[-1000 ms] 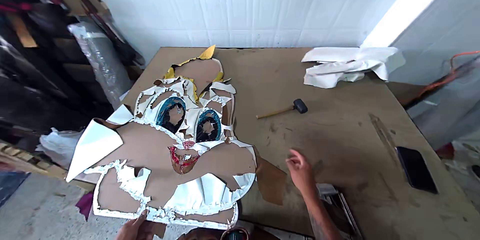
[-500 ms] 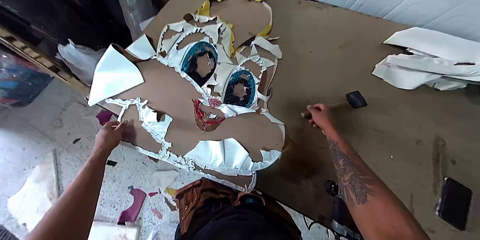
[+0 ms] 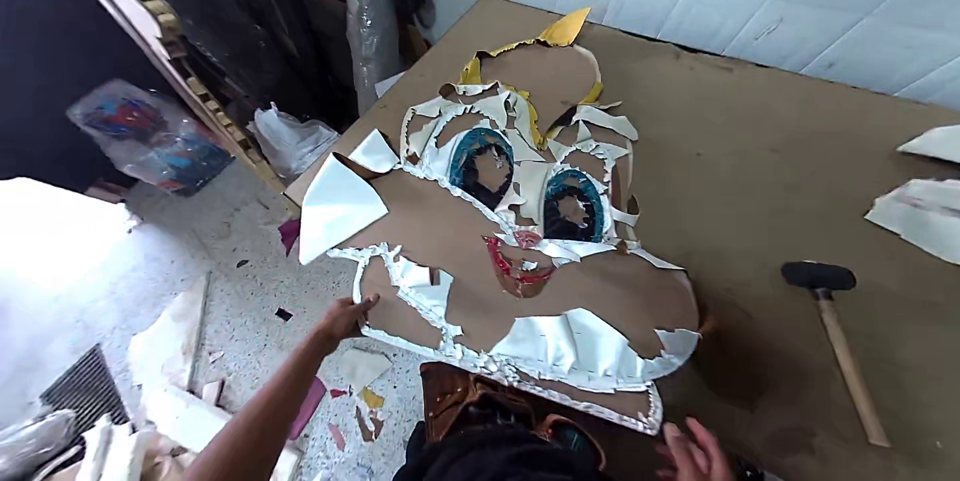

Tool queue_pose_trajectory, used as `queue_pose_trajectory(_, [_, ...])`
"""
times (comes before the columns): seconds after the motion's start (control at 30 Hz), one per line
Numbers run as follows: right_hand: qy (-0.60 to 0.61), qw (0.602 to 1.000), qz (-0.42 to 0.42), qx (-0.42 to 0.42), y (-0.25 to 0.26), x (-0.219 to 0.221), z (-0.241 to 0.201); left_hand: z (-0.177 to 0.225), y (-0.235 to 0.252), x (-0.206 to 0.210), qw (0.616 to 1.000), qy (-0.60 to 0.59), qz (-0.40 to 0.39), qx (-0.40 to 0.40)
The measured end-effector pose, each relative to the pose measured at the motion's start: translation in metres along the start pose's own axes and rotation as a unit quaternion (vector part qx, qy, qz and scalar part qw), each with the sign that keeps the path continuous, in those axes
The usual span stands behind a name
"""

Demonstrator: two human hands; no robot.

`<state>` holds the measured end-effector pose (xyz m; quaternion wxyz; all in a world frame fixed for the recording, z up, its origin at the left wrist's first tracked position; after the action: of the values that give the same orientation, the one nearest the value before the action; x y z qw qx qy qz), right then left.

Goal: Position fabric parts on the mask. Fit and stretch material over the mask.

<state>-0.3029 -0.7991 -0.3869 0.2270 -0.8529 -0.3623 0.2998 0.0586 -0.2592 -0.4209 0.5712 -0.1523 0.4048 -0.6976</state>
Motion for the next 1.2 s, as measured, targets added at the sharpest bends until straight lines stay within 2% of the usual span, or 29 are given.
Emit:
queue_pose_trajectory(0.07, [0.046, 0.998, 0.051, -0.01, 0.005, 0.042, 0.01, -0.011, -0.026, 0.023, 0.999, -0.042, -0.009, -0.017])
queue_pose_trajectory(0.1, [0.05, 0.994, 0.094, -0.016, 0.013, 0.049, 0.015, -0.023, -0.037, 0.033, 0.997, -0.067, -0.015, -0.029])
queue_pose_trajectory(0.17, [0.022, 0.989, 0.138, -0.039, 0.046, 0.039, 0.021, -0.047, -0.055, 0.052, 0.992, -0.118, -0.028, -0.032])
queue_pose_trajectory(0.27, [0.0, 0.983, 0.153, -0.101, 0.109, 0.013, 0.0, -0.052, -0.066, 0.085, 0.986, -0.15, -0.067, -0.024])
queue_pose_trajectory(0.33, [0.033, 0.978, 0.153, -0.135, 0.146, 0.002, -0.04, -0.053, -0.075, 0.118, 0.985, -0.155, -0.073, -0.027])
queue_pose_trajectory(0.47, [0.194, 0.958, 0.141, -0.154, 0.186, -0.005, -0.115, -0.037, -0.097, 0.197, 0.983, -0.16, -0.085, -0.026])
queue_pose_trajectory(0.53, [0.258, 0.944, 0.092, -0.184, 0.19, -0.009, -0.127, -0.026, -0.109, 0.228, 0.984, -0.099, -0.149, 0.0])
queue_pose_trajectory(0.6, [0.266, 0.944, 0.046, -0.188, 0.179, -0.003, -0.12, -0.007, -0.123, 0.239, 0.977, 0.001, -0.201, 0.073])
queue_pose_trajectory(0.63, [0.258, 0.95, 0.024, -0.175, 0.164, 0.007, -0.112, 0.003, -0.131, 0.233, 0.973, 0.042, -0.188, 0.127])
queue_pose_trajectory(0.67, [0.248, 0.957, -0.002, -0.153, 0.144, 0.021, -0.102, 0.015, -0.134, 0.215, 0.97, 0.072, -0.143, 0.185])
queue_pose_trajectory(0.77, [0.233, 0.964, -0.082, -0.102, 0.083, 0.077, -0.069, 0.067, -0.102, 0.117, 0.941, 0.118, 0.086, 0.306])
queue_pose_trajectory(0.83, [0.213, 0.967, -0.115, -0.078, 0.047, 0.116, -0.055, 0.096, -0.062, 0.042, 0.9, 0.162, 0.241, 0.324])
queue_pose_trajectory(0.9, [0.199, 0.97, -0.119, -0.07, 0.023, 0.153, -0.052, 0.11, -0.009, -0.019, 0.89, 0.175, 0.307, 0.289])
queue_pose_trajectory(0.97, [0.199, 0.974, -0.092, -0.065, 0.022, 0.179, -0.051, 0.114, 0.038, -0.043, 0.917, 0.184, 0.266, 0.233])
queue_pose_trajectory(1.03, [0.195, 0.978, -0.052, -0.06, 0.031, 0.189, -0.052, 0.11, 0.073, -0.038, 0.934, 0.221, 0.197, 0.201])
queue_pose_trajectory(1.1, [0.191, 0.98, -0.033, -0.049, 0.04, 0.19, -0.053, 0.102, 0.093, -0.031, 0.91, 0.315, 0.184, 0.198])
queue_pose_trajectory(1.2, [0.184, 0.981, -0.019, -0.049, 0.054, 0.184, -0.054, 0.109, 0.092, -0.029, 0.875, 0.43, 0.131, 0.177])
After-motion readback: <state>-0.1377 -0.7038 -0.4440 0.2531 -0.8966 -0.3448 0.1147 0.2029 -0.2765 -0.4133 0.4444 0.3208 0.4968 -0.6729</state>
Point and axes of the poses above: each hand's wrist, its own y-axis towards the middle knuckle, its own x-axis out of the palm, z = x × y, the point moved 1 cm from there along y, towards the middle knuckle, and after that the axes turned 3 degrees about x, right-handed, at the moved point
